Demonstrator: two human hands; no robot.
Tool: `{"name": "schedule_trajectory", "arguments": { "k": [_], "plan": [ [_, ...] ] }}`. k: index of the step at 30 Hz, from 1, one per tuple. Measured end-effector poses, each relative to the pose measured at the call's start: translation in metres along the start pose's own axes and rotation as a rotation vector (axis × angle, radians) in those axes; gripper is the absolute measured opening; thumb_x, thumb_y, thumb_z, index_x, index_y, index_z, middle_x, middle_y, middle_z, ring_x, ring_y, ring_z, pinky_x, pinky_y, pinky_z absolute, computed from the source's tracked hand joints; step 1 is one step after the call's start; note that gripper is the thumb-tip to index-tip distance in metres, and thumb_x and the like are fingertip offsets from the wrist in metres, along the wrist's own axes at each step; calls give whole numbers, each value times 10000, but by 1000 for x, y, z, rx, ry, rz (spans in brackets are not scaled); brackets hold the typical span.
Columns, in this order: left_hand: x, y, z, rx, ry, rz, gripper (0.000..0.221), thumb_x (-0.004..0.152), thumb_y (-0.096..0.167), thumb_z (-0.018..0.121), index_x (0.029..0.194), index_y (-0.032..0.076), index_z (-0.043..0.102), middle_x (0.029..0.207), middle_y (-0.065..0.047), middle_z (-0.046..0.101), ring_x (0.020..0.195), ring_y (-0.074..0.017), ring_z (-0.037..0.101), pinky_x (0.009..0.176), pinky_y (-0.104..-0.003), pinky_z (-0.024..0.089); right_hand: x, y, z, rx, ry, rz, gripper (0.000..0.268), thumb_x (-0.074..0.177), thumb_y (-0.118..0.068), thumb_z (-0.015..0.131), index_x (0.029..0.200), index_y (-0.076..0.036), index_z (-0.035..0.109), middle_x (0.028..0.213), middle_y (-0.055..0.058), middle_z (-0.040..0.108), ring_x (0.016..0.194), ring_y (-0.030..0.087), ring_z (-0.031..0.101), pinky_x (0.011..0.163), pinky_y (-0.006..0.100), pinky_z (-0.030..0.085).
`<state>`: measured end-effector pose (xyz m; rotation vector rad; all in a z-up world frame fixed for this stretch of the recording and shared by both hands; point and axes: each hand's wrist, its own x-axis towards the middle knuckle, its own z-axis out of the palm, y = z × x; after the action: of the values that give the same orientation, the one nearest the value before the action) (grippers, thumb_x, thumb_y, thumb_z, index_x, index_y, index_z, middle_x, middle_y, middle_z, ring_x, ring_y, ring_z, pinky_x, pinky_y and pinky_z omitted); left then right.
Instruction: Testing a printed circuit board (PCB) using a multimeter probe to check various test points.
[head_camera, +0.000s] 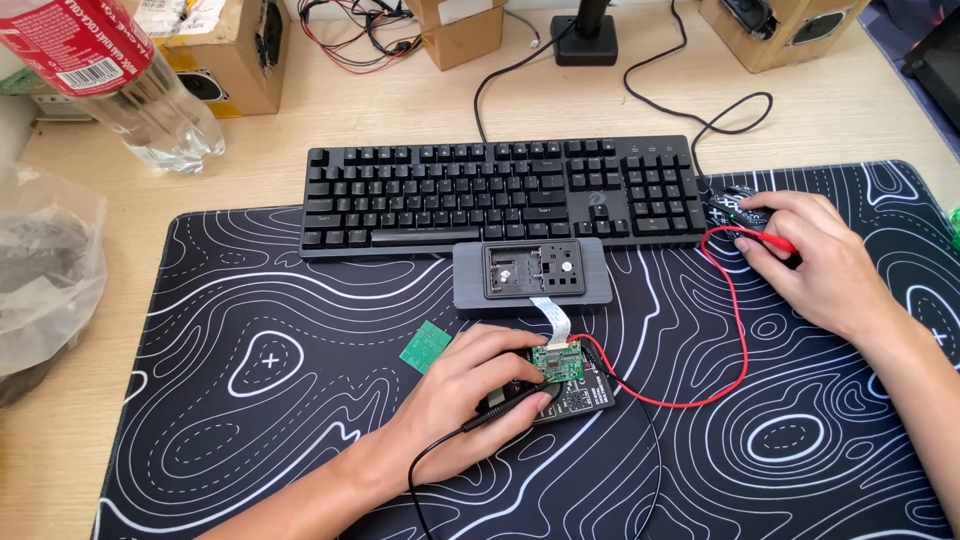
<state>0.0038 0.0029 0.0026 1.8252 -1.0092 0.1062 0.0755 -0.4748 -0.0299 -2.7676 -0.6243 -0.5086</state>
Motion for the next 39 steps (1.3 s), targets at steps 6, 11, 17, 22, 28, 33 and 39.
{"name": "schedule_trajectory", "arguments": {
  "k": [6,11,17,22,28,33,39],
  "plan": [
    [0,0,1,11,0,-17,163,1120,215,726,1160,58,746,1403,-164,753,1255,-353,719,1098,-483,544,1,-3,-1,22,11,-6,379,1096,-123,779,812,-31,546,1511,200,749,1344,357,673,1196,496,536],
    [1,1,0,11,-3,-16,164,1124,215,720,1164,56,740,1389,-164,756,1257,-352,722,1082,-476,549,1,-4,-1,18,-1,7,382,1097,-142,780,811,-34,549,1512,196,751,1351,359,672,1185,502,539],
    [1,2,-1,17,-11,-29,162,1122,221,722,1166,67,741,1395,-158,759,1268,-345,721,1084,-475,539,2,-5,0,18,3,7,403,1108,-148,771,802,-37,533,1510,188,749,1354,357,666,1193,506,533],
    [0,2,-1,14,-12,-18,166,1125,217,720,1174,60,738,1389,-167,757,1250,-356,724,1073,-479,537,1,-6,0,16,9,1,418,1112,-142,774,801,-35,516,1501,195,752,1341,367,668,1184,501,534],
    [0,3,-1,16,-10,-25,156,1118,215,726,1172,69,736,1393,-155,761,1261,-344,723,1082,-475,529,3,-6,0,34,12,-14,435,1109,-127,773,781,-38,500,1488,204,746,1338,366,669,1198,507,526],
    [0,2,0,13,-1,-24,152,1115,207,729,1158,62,742,1395,-155,758,1257,-344,725,1080,-481,531,1,-4,1,7,6,-13,427,1105,-133,775,790,-30,505,1518,214,726,1359,381,658,1215,526,524],
    [-3,-5,6,23,55,-17,134,1078,178,778,1133,58,753,1365,-177,822,1232,-354,779,1071,-478,551,2,-7,-4,-2,23,-13,407,1080,-152,795,783,-30,545,1548,236,704,1426,396,653,1254,561,514]
  ]
}}
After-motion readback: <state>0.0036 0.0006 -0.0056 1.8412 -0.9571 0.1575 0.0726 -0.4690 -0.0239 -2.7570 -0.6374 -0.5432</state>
